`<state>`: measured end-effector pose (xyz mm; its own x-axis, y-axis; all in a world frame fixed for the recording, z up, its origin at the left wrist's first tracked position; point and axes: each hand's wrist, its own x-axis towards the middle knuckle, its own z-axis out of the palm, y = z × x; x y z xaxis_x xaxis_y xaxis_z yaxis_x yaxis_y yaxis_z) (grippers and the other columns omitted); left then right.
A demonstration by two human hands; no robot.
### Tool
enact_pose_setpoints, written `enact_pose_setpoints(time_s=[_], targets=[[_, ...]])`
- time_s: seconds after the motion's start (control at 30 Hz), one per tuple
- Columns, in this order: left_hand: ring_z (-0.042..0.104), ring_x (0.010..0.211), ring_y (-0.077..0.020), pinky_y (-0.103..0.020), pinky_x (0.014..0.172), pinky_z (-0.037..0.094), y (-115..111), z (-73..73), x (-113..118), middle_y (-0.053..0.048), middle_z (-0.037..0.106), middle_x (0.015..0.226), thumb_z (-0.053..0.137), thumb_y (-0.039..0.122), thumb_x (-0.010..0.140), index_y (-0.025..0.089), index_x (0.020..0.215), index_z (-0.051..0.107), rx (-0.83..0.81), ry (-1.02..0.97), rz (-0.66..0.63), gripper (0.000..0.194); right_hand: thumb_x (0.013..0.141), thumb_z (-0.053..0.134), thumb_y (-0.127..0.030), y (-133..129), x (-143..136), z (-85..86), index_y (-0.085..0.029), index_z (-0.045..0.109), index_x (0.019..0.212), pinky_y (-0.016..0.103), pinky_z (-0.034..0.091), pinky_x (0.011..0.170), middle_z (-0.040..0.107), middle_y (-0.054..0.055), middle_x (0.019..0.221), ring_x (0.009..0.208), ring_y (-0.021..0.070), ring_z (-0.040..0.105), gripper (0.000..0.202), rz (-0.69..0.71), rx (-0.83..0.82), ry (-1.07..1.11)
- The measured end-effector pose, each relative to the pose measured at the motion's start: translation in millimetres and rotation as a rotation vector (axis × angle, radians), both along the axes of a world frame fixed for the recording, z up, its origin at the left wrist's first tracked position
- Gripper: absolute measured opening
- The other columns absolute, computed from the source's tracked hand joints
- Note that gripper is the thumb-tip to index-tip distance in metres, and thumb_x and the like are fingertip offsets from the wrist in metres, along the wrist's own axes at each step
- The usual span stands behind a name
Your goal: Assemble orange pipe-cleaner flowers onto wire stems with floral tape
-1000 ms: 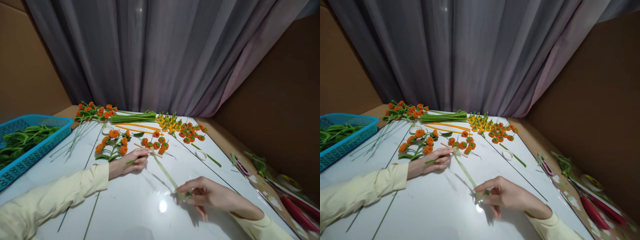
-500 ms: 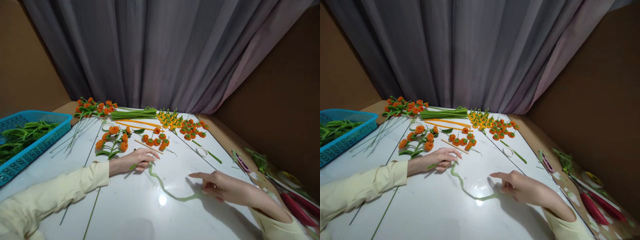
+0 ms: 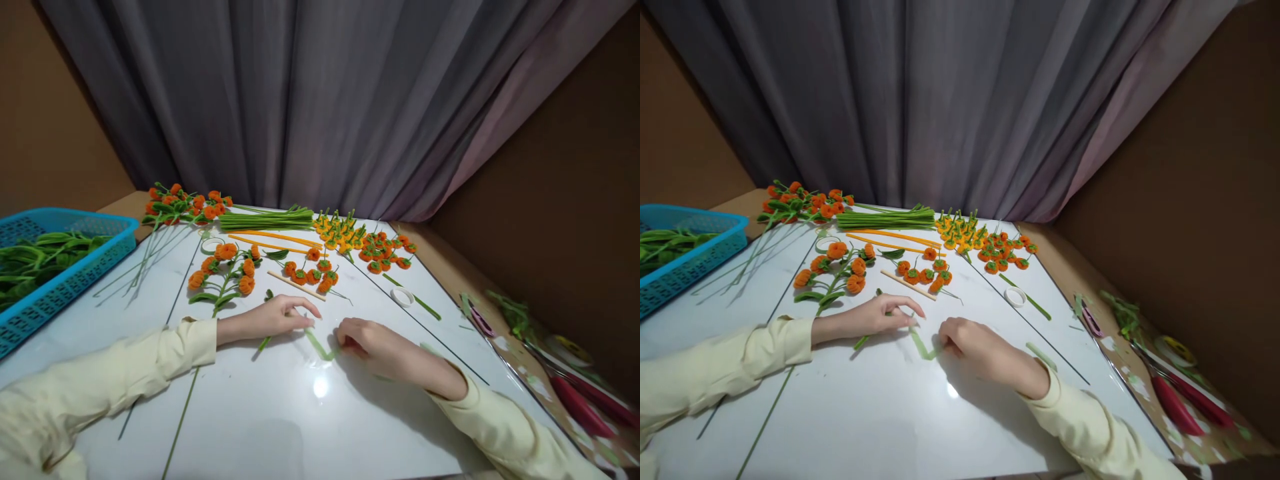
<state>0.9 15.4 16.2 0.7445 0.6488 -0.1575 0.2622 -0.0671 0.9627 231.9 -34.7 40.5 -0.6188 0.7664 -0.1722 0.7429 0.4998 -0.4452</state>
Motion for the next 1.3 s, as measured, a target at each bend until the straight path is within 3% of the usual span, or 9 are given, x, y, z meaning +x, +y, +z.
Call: enact_pose_setpoints(time_s=[0.07, 0.17, 0.3, 0.53, 0.77, 0.93, 1.0, 1.17, 1.3], targets=[[0.021, 0.046, -0.0071, -0.018, 0.044, 0.02, -2.2, 0.1, -1.1, 0.009, 0.031, 0.048, 0.061, 0.038, 0.079, 0.017, 0.112, 0.061, 0.137, 0.056, -0.104, 0.039, 0.077, 0.047, -0.006, 5.4, -1.7, 0.3, -0.016, 0.055, 0.076, 0.022, 0.036, 0.058, 0.058, 0.002, 0.073, 0.063, 0.0125, 0.049, 0.013, -0.02, -0.121, 0.092], [0.022, 0.047, -0.0071, -0.018, 0.047, 0.022, -5.1, -1.5, -1.0, 0.01, 0.03, 0.048, 0.065, 0.039, 0.077, 0.017, 0.114, 0.061, 0.269, 0.076, -0.186, 0.043, 0.081, 0.054, -0.021, 14.7, 0.2, 6.3, -0.016, 0.051, 0.075, 0.022, 0.04, 0.059, 0.058, 0.001, 0.066, 0.06, 0.0122, 0.053, 0.008, -0.078, -0.451, 0.318], [0.028, 0.048, -0.0071, -0.018, 0.046, 0.023, -5.2, -2.3, 1.4, 0.006, 0.039, 0.05, 0.056, 0.036, 0.083, 0.014, 0.087, 0.069, 0.313, 0.125, -0.129, 0.026, 0.078, 0.064, -0.037, 24.3, 6.2, 9.5, -0.014, 0.052, 0.077, 0.022, 0.043, 0.057, 0.06, 0.001, 0.06, 0.056, 0.0117, 0.056, 0.026, -0.079, -0.727, 0.48], [0.048, 0.061, -0.0088, -0.016, 0.058, 0.036, -0.8, 7.7, 3.2, -0.001, 0.063, 0.069, 0.058, 0.033, 0.081, 0.012, 0.076, 0.07, 0.137, 0.133, -0.155, 0.025, 0.073, 0.07, -0.037, 36.6, 25.6, 10.0, -0.01, 0.063, 0.087, 0.022, 0.048, 0.055, 0.062, 0.001, 0.06, 0.054, 0.0113, 0.058, 0.031, -0.039, -0.766, 0.456], [0.053, 0.066, -0.0105, -0.016, 0.061, 0.038, 4.7, 15.1, 0.4, -0.002, 0.066, 0.074, 0.057, 0.036, 0.082, 0.013, 0.08, 0.071, 0.156, 0.214, -0.205, 0.027, 0.074, 0.071, -0.037, 52.0, 50.7, 2.5, -0.009, 0.064, 0.095, 0.025, 0.05, 0.061, 0.065, 0.004, 0.07, 0.061, 0.0132, 0.062, 0.036, 0.035, -0.833, 0.368], [0.048, 0.061, -0.0086, -0.017, 0.057, 0.035, 1.2, 14.2, 3.2, 0.0, 0.061, 0.068, 0.053, 0.036, 0.084, 0.013, 0.081, 0.071, 0.177, 0.188, -0.239, 0.029, 0.072, 0.073, -0.033, 43.9, 21.0, 2.6, -0.015, 0.058, 0.114, 0.031, 0.044, 0.09, 0.06, 0.009, 0.11, 0.1, 0.0184, 0.057, 0.048, 0.047, -0.579, 0.537], [0.044, 0.057, -0.0078, -0.017, 0.055, 0.033, -2.3, 14.8, 5.0, 0.001, 0.058, 0.064, 0.052, 0.035, 0.085, 0.013, 0.081, 0.071, 0.175, 0.176, -0.238, 0.029, 0.071, 0.075, -0.031, 36.8, 0.3, -0.6, -0.016, 0.057, 0.113, 0.032, 0.041, 0.095, 0.059, 0.009, 0.113, 0.106, 0.0186, 0.054, 0.049, 0.047, -0.501, 0.622], [0.041, 0.054, -0.0077, -0.018, 0.053, 0.033, -5.2, 20.4, 5.4, 0.001, 0.057, 0.064, 0.047, 0.037, 0.088, 0.013, 0.079, 0.068, 0.099, 0.135, -0.247, 0.034, 0.074, 0.072, -0.036, 27.6, -26.6, -14.8, -0.014, 0.058, 0.088, 0.026, 0.048, 0.066, 0.063, -0.001, 0.064, 0.061, 0.0125, 0.06, 0.03, -0.025, -0.768, 0.748], [0.035, 0.05, -0.0072, -0.017, 0.047, 0.028, 3.4, 25.0, 0.0, 0.004, 0.045, 0.055, 0.049, 0.044, 0.086, 0.014, 0.077, 0.066, 0.123, 0.218, -0.271, 0.036, 0.071, 0.074, -0.034, 32.0, -19.0, -17.3, -0.011, 0.063, 0.075, 0.022, 0.044, 0.055, 0.062, 0.0, 0.055, 0.05, 0.011, 0.058, 0.027, -0.046, -0.851, 0.726]])
